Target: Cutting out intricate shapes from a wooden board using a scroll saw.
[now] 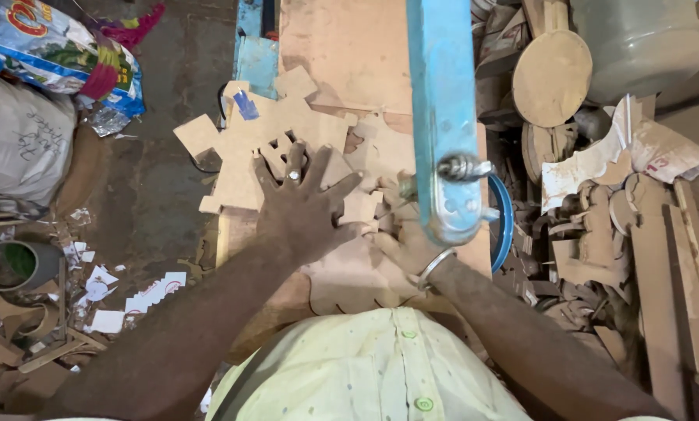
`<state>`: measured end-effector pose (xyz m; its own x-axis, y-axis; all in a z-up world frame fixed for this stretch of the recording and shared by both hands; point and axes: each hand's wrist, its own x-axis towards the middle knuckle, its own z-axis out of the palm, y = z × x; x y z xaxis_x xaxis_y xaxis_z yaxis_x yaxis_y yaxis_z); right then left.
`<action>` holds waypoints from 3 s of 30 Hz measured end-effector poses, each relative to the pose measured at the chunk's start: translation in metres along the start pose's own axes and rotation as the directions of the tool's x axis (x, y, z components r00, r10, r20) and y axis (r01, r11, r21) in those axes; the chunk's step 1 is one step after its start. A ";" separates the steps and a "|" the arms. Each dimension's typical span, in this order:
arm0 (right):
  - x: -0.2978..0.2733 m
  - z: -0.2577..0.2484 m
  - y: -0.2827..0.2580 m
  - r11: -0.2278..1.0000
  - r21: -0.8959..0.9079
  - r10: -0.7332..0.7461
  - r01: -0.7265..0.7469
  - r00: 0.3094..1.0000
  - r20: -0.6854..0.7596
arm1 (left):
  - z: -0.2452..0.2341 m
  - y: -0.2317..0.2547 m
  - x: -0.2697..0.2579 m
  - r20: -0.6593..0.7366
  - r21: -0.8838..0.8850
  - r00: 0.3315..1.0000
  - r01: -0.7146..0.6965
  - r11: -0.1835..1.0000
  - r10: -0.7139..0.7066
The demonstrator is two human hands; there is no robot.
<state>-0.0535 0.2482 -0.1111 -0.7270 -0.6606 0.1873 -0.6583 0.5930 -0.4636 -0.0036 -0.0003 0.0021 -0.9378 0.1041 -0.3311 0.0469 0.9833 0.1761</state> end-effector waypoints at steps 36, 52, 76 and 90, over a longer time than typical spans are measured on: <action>0.012 -0.004 0.003 0.993 0.117 0.013 -0.022 0.997 0.075 | 0.002 -0.001 -0.003 -0.068 -0.028 0.998 -0.006 1.000 0.004; 0.045 -0.010 0.050 -0.388 0.795 0.092 -0.466 0.839 0.536 | 0.000 0.001 -0.002 -0.053 -0.019 0.999 0.008 1.000 -0.009; 0.040 -0.001 0.039 0.138 0.965 0.085 -0.221 0.974 0.210 | 0.004 -0.004 0.003 -0.161 -0.080 0.987 -0.038 0.996 0.025; 0.053 -0.034 0.002 0.942 -0.329 0.018 0.066 0.969 0.246 | 0.001 -0.008 0.010 -0.062 -0.062 0.996 -0.064 0.996 0.060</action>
<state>-0.0996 0.2303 -0.0725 -0.6682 -0.7430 -0.0396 -0.7326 0.6663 -0.1393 -0.0131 -0.0070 -0.0033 -0.9529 0.1532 -0.2619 0.0852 0.9635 0.2537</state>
